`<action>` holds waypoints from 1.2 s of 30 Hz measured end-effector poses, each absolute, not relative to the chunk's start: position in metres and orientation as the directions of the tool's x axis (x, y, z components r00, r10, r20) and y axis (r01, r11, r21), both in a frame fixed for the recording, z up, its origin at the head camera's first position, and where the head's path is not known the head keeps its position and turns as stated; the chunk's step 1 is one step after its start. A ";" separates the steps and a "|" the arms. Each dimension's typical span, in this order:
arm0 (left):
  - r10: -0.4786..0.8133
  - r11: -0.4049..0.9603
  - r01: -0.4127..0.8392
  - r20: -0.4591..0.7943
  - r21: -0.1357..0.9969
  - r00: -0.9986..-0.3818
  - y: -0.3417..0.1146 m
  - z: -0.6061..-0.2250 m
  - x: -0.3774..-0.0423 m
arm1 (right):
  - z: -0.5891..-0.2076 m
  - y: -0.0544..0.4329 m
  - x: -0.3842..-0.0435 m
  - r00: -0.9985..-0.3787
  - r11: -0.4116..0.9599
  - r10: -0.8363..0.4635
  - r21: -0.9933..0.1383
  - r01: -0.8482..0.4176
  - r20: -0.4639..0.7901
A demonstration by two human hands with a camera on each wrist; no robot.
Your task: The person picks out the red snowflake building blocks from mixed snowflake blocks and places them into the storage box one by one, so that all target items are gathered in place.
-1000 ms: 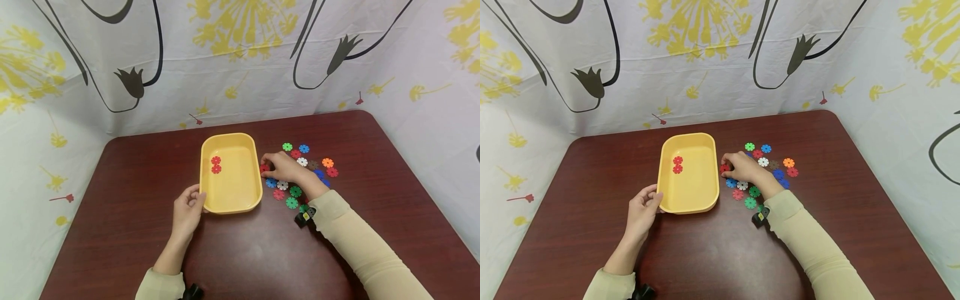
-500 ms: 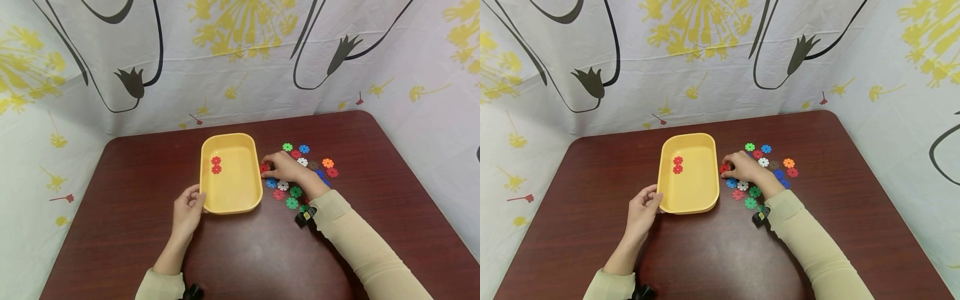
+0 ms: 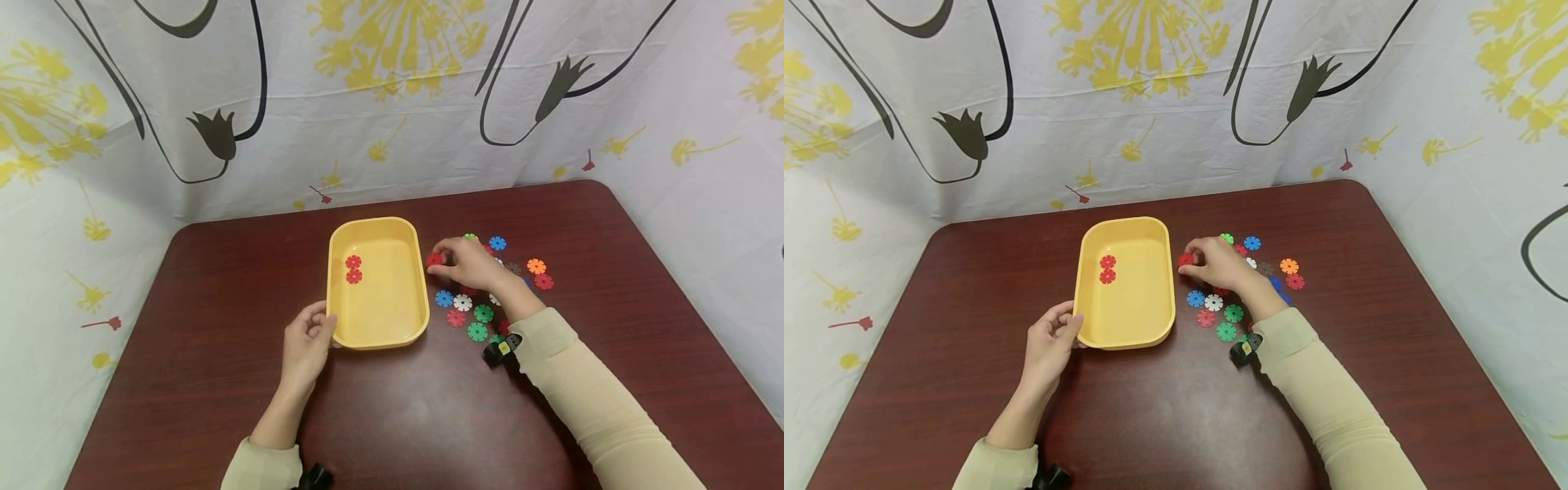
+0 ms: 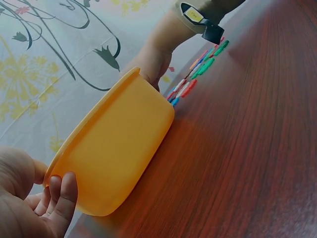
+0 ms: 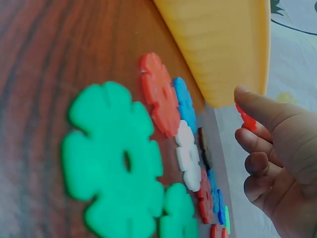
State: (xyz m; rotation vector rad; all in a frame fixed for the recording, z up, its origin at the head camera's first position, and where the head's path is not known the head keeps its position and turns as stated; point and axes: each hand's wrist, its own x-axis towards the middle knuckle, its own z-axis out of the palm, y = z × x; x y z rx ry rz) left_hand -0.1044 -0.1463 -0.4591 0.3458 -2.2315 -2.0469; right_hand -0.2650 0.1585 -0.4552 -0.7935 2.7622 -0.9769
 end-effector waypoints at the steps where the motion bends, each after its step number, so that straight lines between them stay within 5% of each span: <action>1: -0.228 0.073 -0.104 -0.085 0.992 -0.970 -0.146 -0.459 -0.104 | -0.454 0.159 -0.265 -0.862 0.657 -0.500 -0.614 -0.438 0.080; 16: -0.232 0.066 -0.097 -0.079 0.993 -0.969 -0.147 -0.460 -0.104 | -0.440 0.152 -0.265 -0.889 0.605 -0.387 -0.660 -0.446 0.246; 36: -0.227 0.054 -0.088 -0.074 0.995 -0.971 -0.147 -0.462 -0.104 | -0.430 0.120 -0.263 -0.826 0.514 -0.476 -0.667 -0.539 0.301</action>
